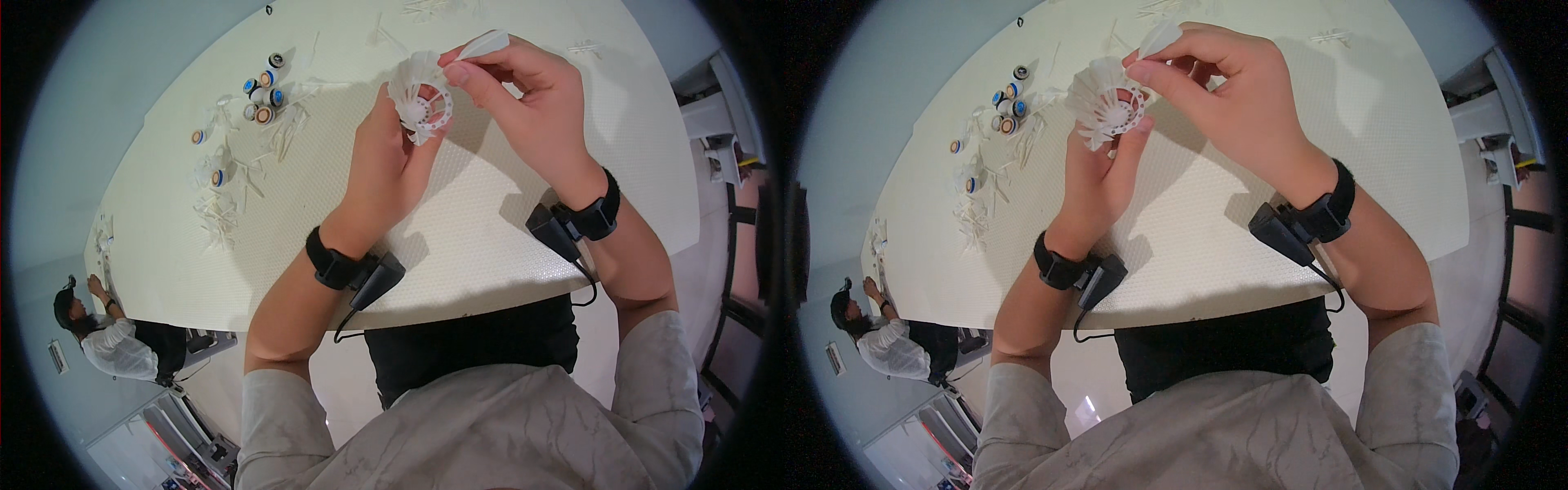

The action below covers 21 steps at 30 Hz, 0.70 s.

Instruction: The person is assembling a badminton shuttlecock by carefully inserting feathers into the base and adjusting their alignment.

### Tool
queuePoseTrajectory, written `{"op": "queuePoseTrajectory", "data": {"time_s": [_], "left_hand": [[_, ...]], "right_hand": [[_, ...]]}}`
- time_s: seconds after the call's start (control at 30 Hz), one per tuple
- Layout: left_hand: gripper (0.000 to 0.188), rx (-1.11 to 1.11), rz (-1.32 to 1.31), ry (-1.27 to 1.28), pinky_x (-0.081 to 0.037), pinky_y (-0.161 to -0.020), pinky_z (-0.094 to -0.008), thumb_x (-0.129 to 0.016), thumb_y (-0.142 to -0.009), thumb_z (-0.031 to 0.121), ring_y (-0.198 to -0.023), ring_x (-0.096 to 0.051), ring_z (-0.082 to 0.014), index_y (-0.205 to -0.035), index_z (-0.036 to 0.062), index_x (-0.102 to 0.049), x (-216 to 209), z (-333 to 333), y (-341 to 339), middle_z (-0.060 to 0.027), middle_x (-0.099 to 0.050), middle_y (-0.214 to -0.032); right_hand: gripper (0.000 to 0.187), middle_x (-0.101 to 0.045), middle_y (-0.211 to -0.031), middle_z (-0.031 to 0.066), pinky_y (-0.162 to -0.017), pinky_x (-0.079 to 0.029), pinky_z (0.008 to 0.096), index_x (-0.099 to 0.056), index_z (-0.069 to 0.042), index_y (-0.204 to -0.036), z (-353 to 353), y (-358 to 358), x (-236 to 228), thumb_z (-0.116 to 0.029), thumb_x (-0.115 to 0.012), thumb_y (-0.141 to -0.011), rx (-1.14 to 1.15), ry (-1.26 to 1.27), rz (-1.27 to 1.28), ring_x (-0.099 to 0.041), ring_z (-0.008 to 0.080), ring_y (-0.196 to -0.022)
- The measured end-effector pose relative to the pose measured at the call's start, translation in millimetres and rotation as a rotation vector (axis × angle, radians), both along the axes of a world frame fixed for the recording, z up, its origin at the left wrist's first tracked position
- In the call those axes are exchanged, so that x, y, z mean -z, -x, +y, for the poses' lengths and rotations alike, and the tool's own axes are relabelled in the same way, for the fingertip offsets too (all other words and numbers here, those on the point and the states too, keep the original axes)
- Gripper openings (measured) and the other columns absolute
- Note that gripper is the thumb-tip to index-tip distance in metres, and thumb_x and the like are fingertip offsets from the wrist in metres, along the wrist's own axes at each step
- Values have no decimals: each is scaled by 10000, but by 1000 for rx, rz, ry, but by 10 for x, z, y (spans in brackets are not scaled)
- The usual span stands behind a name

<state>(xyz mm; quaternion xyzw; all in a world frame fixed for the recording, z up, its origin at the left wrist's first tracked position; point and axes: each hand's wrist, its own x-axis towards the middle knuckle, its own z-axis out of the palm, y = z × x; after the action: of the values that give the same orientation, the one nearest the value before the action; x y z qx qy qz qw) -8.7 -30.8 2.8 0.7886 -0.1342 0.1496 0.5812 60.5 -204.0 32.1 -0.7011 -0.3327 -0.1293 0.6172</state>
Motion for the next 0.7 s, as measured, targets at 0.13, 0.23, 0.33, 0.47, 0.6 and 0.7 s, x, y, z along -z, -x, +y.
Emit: {"op": "queuePoseTrajectory", "data": {"time_s": [0.13,0.23,0.33,0.47,0.6,0.7], "left_hand": [[305,0,-65,-57,-509,-661,-295,-650,-931,46,-737,-640,-207,-1195,-10,-508,27,23,-7,-127,-656,-923],[315,-19,-101,-122,-505,-650,-306,-648,-930,54,-724,-641,-233,-1200,-10,-498,6,21,-22,-137,-650,-912],[321,-35,-151,-180,-502,-641,-317,-647,-931,64,-708,-640,-247,-1202,-9,-490,-16,35,-20,-142,-647,-901],[321,-29,-93,-165,-505,-635,-330,-644,-932,72,-698,-643,-266,-1199,-13,-486,-4,36,-15,-153,-650,-895],[318,-41,-123,-188,-504,-632,-334,-642,-930,67,-699,-646,-287,-1192,-21,-486,15,36,-29,-161,-651,-890],[322,-37,-121,-173,-502,-624,-339,-646,-924,64,-694,-646,-300,-1187,-29,-486,46,39,-42,-170,-651,-883]], "right_hand": [[149,-698,-768,25,-559,-437,219,-785,-62,-930,-40,-29,-54,-207,-766,-899,39,102,-123,-572,84,-610],[163,-689,-756,32,-554,-432,221,-781,-57,-919,-46,-51,-13,-218,-766,-899,32,86,-119,-567,90,-598],[166,-676,-741,35,-553,-431,223,-778,-53,-912,-28,-46,-22,-218,-769,-895,20,69,-101,-563,94,-593],[179,-658,-723,38,-550,-427,226,-766,-41,-898,-22,-41,-23,-220,-769,-893,52,118,-135,-552,98,-587],[192,-648,-727,41,-544,-426,233,-742,-24,-872,-36,-26,-41,-214,-772,-887,51,185,-157,-541,100,-591],[187,-646,-734,42,-537,-421,236,-729,-18,-873,-34,-25,-62,-199,-774,-883,47,217,-163,-533,106,-589]]}}
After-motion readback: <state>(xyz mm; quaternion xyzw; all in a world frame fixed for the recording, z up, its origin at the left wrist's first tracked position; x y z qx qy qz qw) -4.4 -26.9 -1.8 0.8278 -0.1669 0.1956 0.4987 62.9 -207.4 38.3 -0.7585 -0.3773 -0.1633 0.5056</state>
